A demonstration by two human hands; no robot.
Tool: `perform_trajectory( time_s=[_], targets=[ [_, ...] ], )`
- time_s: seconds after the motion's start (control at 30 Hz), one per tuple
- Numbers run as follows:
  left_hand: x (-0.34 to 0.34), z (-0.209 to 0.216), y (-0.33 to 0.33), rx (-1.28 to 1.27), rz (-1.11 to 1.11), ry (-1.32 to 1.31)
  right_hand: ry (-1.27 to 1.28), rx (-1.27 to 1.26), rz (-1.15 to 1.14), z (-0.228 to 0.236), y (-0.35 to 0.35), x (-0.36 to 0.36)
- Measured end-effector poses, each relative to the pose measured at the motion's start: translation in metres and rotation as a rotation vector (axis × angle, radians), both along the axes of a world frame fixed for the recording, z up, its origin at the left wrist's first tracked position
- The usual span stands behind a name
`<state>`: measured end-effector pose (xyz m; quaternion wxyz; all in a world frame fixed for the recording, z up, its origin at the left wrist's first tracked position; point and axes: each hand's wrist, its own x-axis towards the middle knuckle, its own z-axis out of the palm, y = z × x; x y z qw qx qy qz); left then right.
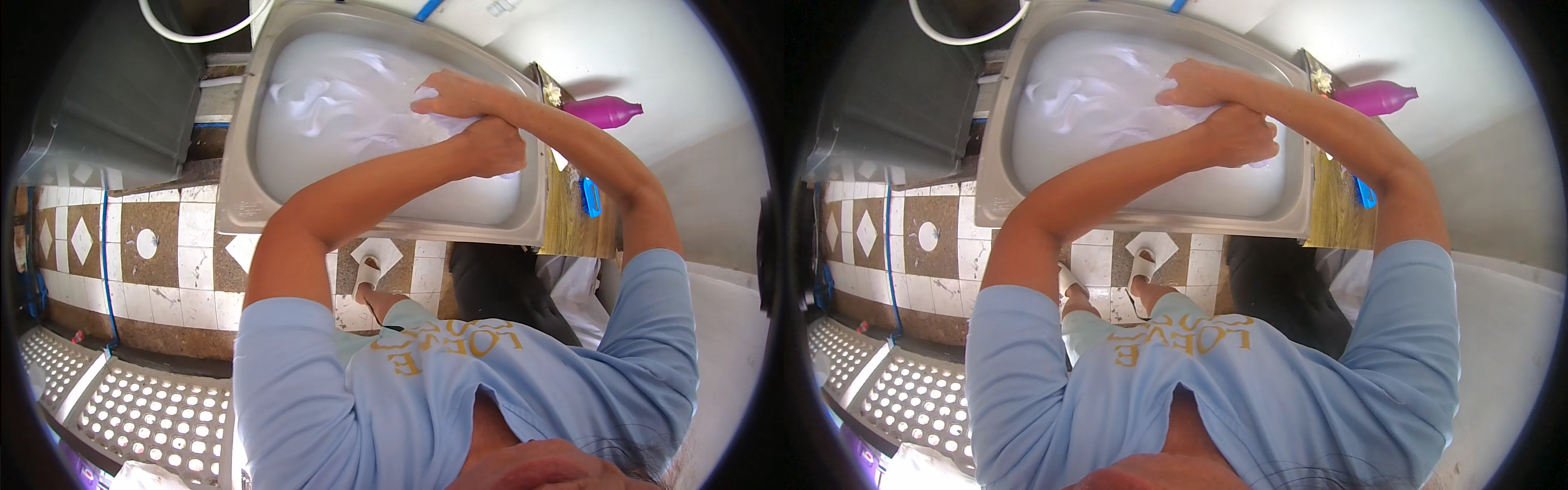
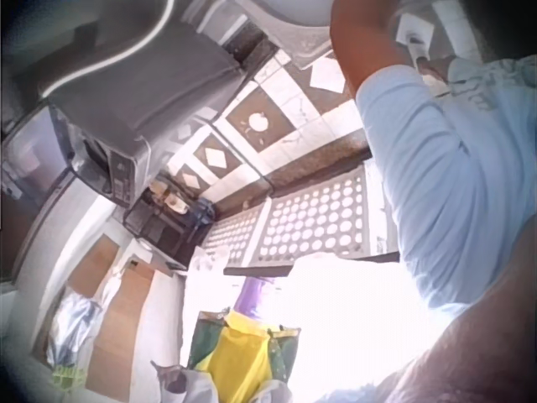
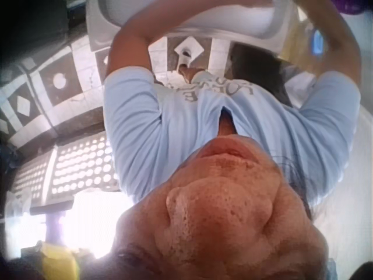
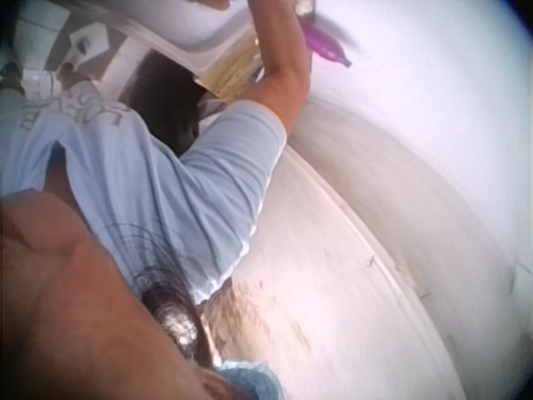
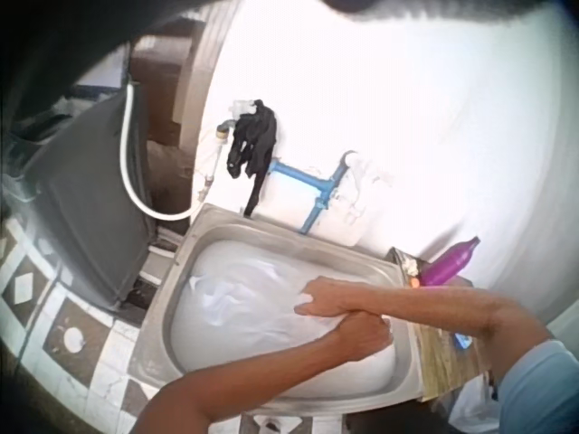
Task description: The person washes a white t-shirt by hand in a sink filled with soapy water, scrubbing the fabric against itself and using a bar of soap. After scrubbing and wringing the shirt, the person moves it into an adjacent washing machine.
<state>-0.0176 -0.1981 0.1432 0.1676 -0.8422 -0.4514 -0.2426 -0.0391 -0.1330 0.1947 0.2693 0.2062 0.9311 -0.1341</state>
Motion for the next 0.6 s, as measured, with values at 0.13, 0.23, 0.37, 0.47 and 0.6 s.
perform_trajectory(
  time_s=[0.13, 0.23, 0.37, 0.47, 0.6],
  targets=[
    [-0.008, -0.023, 0.007, 0.086, -0.067, -0.216, -0.058, 0.044, 0.038, -0.015, -0.004, -0.018],
    [-0.023, -0.035, -0.001, 0.232, -0.076, -0.493, -0.038, 0.152, 0.060, -0.032, -0.014, -0.037],
    [-0.061, 0.003, -0.065, 0.153, -0.008, -0.248, -0.059, 0.037, -0.128, -0.008, -0.028, -0.056],
    [-0.118, 0.052, -0.149, 0.295, -0.016, -0.341, 0.059, -0.563, -0.459, 0.045, -0.068, -0.093],
    [-0.212, 0.070, -0.281, 0.439, 0.243, -0.902, 0.493, -1.189, -0.618, 0.080, -0.140, -0.152]
  ],
)
